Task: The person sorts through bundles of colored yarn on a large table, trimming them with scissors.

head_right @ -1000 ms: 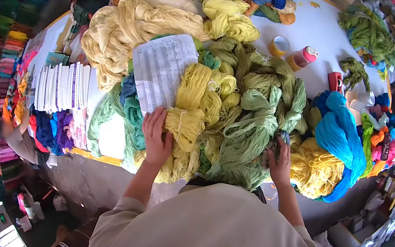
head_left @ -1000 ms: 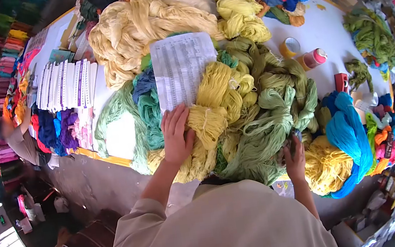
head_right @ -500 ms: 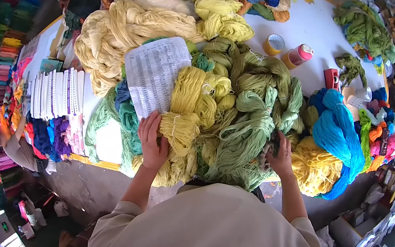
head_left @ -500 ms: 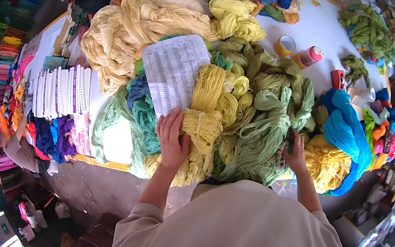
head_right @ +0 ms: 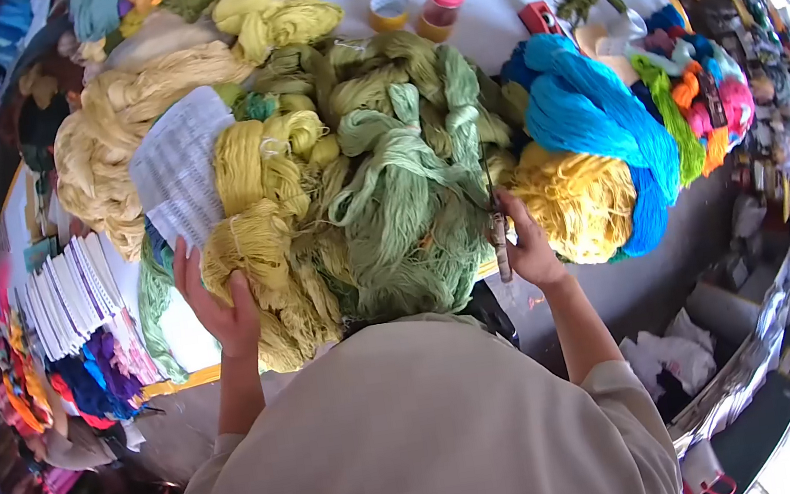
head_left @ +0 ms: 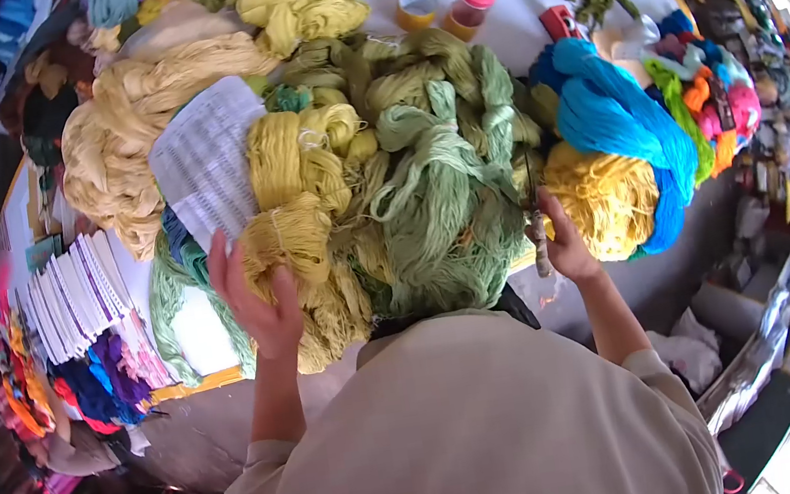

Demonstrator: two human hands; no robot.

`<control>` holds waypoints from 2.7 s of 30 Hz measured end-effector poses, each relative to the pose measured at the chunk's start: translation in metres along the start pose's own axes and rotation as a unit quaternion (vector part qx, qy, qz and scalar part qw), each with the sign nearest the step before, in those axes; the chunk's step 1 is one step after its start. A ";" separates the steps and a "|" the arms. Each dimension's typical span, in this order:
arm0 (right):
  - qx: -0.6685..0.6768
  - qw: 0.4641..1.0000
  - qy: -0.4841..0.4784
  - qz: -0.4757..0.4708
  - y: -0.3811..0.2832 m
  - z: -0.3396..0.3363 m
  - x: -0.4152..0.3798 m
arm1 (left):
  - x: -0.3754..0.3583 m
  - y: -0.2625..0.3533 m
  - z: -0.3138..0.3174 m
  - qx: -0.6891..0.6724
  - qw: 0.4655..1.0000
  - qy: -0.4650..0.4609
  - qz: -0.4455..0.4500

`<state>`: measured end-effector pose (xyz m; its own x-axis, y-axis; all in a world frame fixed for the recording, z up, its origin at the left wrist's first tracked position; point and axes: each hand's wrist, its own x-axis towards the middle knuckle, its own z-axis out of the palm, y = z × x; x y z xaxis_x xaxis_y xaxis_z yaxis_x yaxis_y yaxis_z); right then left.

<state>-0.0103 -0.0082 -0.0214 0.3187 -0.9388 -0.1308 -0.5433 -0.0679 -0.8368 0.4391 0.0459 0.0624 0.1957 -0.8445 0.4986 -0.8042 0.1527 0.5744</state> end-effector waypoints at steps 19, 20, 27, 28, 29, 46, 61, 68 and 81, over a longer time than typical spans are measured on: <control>-0.372 0.857 0.357 -0.025 0.037 -0.190 0.009 | 0.053 0.049 0.156 -0.043 0.942 -0.333 -0.015; -0.427 0.830 0.359 -0.024 0.041 -0.188 0.014 | 0.048 0.045 0.154 -0.089 0.952 -0.292 -0.001; -0.420 0.840 0.340 0.053 0.017 -0.188 0.002 | 0.021 0.055 0.160 -0.097 0.959 -0.258 -0.070; -0.418 0.842 0.338 0.048 0.015 -0.187 0.001 | 0.021 0.056 0.163 -0.057 0.962 -0.263 -0.052; -0.402 0.844 0.354 0.026 0.011 -0.184 0.000 | 0.022 0.058 0.166 -0.016 0.963 -0.268 -0.034; 0.109 0.968 -0.102 -0.204 -0.097 -0.014 0.091 | 0.122 0.172 0.093 -0.332 0.797 -0.443 -0.244; 0.351 0.908 -0.230 -0.019 -0.106 -0.109 0.059 | 0.123 0.193 0.040 -0.273 0.874 -0.345 -0.206; 0.388 0.894 -0.217 -0.058 -0.091 -0.109 0.056 | 0.129 0.211 0.047 -0.453 0.830 -0.214 -0.247; 0.468 0.855 -0.185 -0.128 -0.100 -0.183 0.034 | 0.120 0.271 -0.024 -0.222 0.807 -0.502 -0.217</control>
<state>-0.0873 -0.0955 0.1549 0.6517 -0.7510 0.1062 0.3846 0.2065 -0.8997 0.2580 -0.0015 0.2935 -0.3277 -0.8244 -0.4615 -0.4575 -0.2889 0.8409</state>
